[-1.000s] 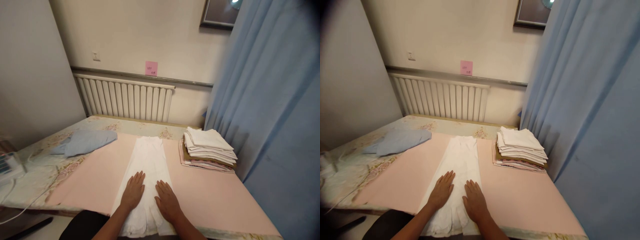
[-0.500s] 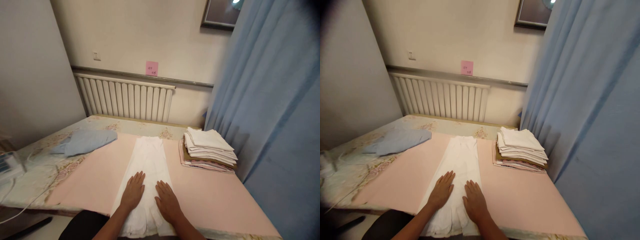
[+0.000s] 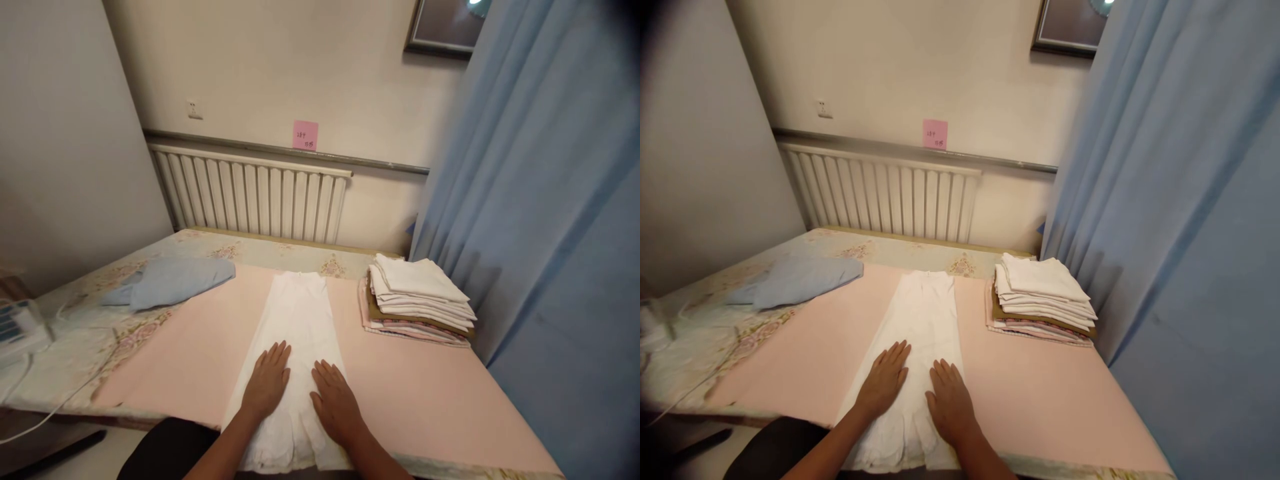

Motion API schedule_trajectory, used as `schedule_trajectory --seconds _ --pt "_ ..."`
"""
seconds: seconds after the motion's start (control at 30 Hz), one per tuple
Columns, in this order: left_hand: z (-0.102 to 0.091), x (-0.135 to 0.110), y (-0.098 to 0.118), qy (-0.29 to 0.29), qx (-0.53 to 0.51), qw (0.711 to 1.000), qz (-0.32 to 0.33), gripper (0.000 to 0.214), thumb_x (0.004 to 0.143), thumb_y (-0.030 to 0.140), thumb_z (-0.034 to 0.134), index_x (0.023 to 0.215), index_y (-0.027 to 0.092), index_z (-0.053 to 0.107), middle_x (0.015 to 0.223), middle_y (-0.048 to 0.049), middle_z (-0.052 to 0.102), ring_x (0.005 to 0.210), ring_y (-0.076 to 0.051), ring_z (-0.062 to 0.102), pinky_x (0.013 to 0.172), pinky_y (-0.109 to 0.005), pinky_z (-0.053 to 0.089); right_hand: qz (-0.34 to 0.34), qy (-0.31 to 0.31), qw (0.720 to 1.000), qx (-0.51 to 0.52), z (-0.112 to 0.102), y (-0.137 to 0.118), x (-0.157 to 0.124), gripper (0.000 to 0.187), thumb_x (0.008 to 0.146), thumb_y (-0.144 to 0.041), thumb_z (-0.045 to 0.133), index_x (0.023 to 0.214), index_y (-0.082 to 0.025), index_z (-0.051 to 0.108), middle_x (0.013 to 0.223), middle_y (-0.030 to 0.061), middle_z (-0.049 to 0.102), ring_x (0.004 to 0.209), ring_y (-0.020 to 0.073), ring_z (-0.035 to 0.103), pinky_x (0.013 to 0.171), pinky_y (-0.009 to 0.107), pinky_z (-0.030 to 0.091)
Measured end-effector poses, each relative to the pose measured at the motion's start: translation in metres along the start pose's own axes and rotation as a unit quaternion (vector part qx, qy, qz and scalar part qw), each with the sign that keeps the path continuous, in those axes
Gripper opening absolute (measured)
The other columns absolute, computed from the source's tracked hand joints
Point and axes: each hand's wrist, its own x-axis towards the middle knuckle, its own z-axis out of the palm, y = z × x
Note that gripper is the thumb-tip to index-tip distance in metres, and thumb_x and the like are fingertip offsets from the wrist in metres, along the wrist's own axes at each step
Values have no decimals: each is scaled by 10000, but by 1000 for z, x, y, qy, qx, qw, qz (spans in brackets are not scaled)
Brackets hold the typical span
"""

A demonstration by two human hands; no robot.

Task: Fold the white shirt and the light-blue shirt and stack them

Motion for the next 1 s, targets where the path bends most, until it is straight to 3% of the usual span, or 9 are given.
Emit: schedule_trajectory --seconds 1.0 --pt "-3 0 1 -7 -32 999 -11 508 933 301 316 1435 229 343 1499 -44 361 1392 -214 291 1120 -447 264 -3 -2 1000 -15 0 0 0 443 898 -248 480 1330 -155 494 1402 82 478 1341 230 370 1118 433 324"
